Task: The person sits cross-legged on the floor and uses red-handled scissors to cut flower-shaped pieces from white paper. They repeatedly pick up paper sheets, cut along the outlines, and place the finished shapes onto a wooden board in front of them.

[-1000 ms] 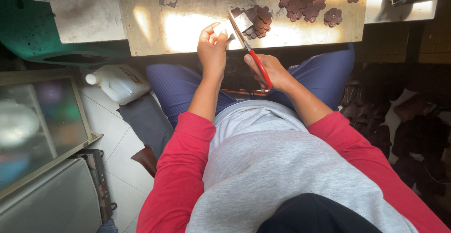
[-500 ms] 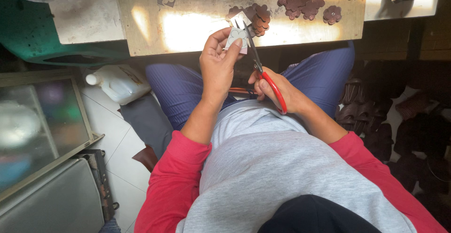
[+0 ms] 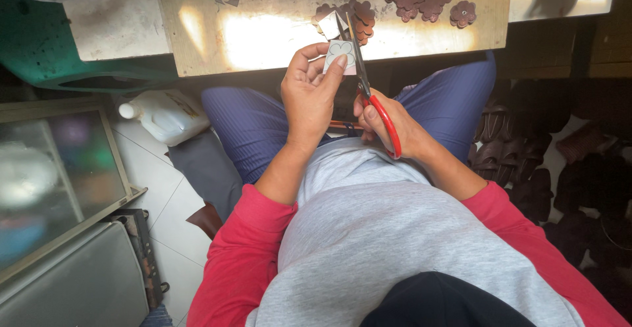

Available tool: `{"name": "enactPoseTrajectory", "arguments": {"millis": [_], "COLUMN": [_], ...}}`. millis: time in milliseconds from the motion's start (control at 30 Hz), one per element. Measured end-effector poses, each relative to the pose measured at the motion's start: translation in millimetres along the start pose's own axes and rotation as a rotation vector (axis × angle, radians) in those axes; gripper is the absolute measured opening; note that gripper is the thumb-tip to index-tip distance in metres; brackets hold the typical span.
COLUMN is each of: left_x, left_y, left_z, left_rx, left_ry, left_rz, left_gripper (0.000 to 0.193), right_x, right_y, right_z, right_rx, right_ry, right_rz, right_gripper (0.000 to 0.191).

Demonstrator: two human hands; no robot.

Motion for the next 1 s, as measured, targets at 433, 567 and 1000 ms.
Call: {"name": "enactPoseTrajectory", "arguments": {"millis": [433, 567, 1000], "left_x": [1.5, -0.1, -4.1], "left_y": [1.6, 0.4, -7.4], "left_z": [-2.2, -2.5, -7.4], "left_rx": [-0.006, -0.002, 0.063], "left_ry": [0.037, -0.013, -0.005], "left_rz": [0.010, -0.022, 0.016], "left_gripper": [0.028, 0.029, 0.033], "right_x": [3.9, 3.6, 2.5], "right_y": [-3.5, -5.0, -6.2], "right_z": [1.2, 2.7, 3.4], "right_rx": [-0.032, -0.038, -0.026], "right_ry": [0.044, 0.052, 0.036], "right_rz": [0.106, 0.124, 0.074], "right_gripper": [0.063, 0.064, 0.064]}}
Point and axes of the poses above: each hand's wrist, its own z-axis away from the middle knuckle, its own y-axis out of the palm, x = y × z, the point moved 1 cm from there along -z, towards the middle knuckle
